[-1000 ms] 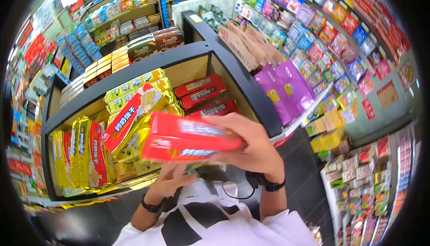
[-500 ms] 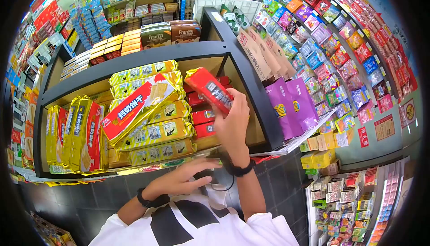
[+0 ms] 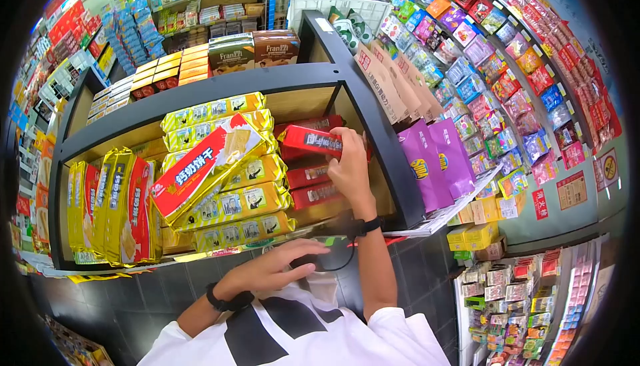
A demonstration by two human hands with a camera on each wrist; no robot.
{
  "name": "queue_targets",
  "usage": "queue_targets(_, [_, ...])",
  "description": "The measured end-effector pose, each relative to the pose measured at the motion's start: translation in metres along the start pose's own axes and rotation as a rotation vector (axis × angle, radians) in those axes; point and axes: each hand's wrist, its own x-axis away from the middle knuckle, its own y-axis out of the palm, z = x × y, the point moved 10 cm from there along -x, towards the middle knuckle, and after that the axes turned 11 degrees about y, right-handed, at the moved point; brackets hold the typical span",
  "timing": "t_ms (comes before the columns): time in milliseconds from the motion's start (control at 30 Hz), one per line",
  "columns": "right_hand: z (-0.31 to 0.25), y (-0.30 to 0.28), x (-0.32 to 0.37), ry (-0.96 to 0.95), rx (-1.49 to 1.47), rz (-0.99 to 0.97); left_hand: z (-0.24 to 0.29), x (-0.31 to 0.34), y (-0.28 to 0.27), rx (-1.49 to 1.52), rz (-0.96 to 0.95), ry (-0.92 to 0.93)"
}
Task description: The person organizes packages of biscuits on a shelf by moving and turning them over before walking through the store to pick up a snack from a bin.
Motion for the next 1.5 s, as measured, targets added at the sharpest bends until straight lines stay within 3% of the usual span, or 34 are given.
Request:
queue_targets(267, [0.006,-0.003,0.011,0.128,-0.136,-0.026,-0.002,-0.003,-0.006,-0.005,0.008,0.005])
queue_targets(467, [0.001,0.002,0.008,-0.081,0.192,0.027,-0.008,-0.005,0.002,-0.025,-0.042,-0.007])
queue_targets(767, [0.029,0.009,0.005,0.050,0.176,0.048,-0.011,0.002,0.000,-0.048,-0.037,-0.042])
queue_targets(967, [0.017,0.009,0.003,-0.030,0.089,0.047,-0.012,0.002,-0.001,-0.048,-0.045,-0.043])
queue_targets(1067, [0.017,0.015,0.007,-0.012,0.092,-0.046,-0.013,0.002,0.000,-0.053,-0.050,-0.042])
queue_targets(1367, [-0.001,0.018,0.013,-0.135,0.223,-0.080,-0.015,0.002,0.007,-0.032,-0.074,-0.062])
queue_targets(1500, [0.002,0.019,0.013,-0.100,0.242,-0.143,-0.018,0.003,0.011,-0.021,-0.086,-0.078])
